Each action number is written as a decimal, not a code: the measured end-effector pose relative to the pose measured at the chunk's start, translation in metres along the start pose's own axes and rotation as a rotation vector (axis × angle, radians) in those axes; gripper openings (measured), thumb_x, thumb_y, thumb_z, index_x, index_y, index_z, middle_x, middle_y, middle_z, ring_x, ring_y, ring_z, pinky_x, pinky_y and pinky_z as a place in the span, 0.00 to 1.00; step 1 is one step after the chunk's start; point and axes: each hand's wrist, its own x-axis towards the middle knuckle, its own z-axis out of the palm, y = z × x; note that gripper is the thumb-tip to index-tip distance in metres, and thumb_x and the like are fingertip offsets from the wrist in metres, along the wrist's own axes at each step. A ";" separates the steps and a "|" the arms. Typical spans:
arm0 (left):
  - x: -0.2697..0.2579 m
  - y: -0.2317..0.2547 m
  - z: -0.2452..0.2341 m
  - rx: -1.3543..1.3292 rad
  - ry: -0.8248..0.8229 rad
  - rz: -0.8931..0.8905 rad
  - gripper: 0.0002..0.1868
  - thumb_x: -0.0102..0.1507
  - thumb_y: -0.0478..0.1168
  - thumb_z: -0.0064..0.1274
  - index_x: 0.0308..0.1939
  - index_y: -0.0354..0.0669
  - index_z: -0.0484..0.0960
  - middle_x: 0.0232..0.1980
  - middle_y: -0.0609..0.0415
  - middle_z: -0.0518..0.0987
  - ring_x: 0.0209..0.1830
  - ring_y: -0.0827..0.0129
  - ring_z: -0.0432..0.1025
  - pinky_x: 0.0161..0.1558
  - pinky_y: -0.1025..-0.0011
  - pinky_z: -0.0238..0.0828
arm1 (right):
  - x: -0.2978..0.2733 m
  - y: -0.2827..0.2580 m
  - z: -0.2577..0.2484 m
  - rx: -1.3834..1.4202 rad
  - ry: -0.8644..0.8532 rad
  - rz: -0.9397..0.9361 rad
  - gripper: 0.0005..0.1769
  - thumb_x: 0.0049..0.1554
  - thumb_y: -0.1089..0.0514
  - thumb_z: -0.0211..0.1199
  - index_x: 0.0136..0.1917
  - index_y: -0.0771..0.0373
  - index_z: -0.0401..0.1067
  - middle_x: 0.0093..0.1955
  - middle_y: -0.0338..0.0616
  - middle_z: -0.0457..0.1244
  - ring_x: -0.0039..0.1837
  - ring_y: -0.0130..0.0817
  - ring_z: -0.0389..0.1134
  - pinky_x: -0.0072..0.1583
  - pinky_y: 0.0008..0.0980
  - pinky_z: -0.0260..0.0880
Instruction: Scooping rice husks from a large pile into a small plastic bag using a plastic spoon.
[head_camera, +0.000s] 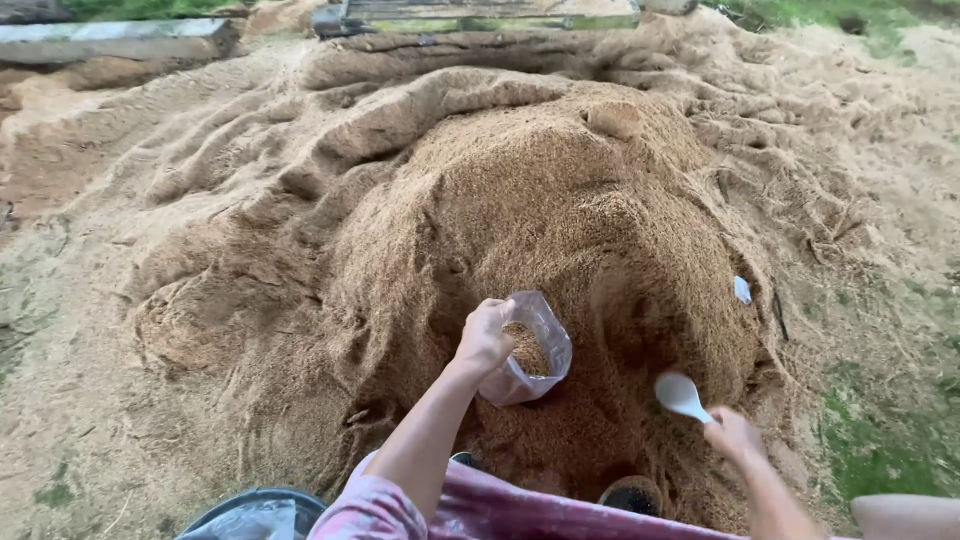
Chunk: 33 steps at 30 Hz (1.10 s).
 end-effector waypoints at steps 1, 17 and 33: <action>-0.011 0.024 -0.011 -0.021 -0.038 -0.120 0.27 0.61 0.21 0.46 0.63 0.42 0.76 0.60 0.51 0.77 0.51 0.65 0.75 0.39 0.71 0.77 | -0.025 -0.005 -0.006 0.063 -0.111 0.172 0.16 0.65 0.60 0.48 0.61 0.58 0.73 0.39 0.44 0.65 0.33 0.29 0.56 0.33 0.26 0.55; -0.005 0.030 -0.024 0.116 -0.096 -0.119 0.38 0.59 0.18 0.47 0.73 0.46 0.69 0.72 0.59 0.70 0.69 0.66 0.68 0.67 0.79 0.67 | 0.002 -0.105 0.048 0.709 -0.046 0.155 0.18 0.67 0.60 0.56 0.69 0.59 0.73 0.46 0.48 0.71 0.40 0.34 0.65 0.47 0.34 0.64; 0.049 -0.055 0.021 0.117 0.034 0.147 0.36 0.48 0.34 0.54 0.62 0.59 0.82 0.63 0.58 0.80 0.65 0.57 0.73 0.63 0.60 0.72 | -0.136 -0.223 -0.082 0.802 0.029 -0.556 0.16 0.64 0.59 0.61 0.64 0.63 0.76 0.42 0.54 0.70 0.38 0.34 0.67 0.45 0.31 0.70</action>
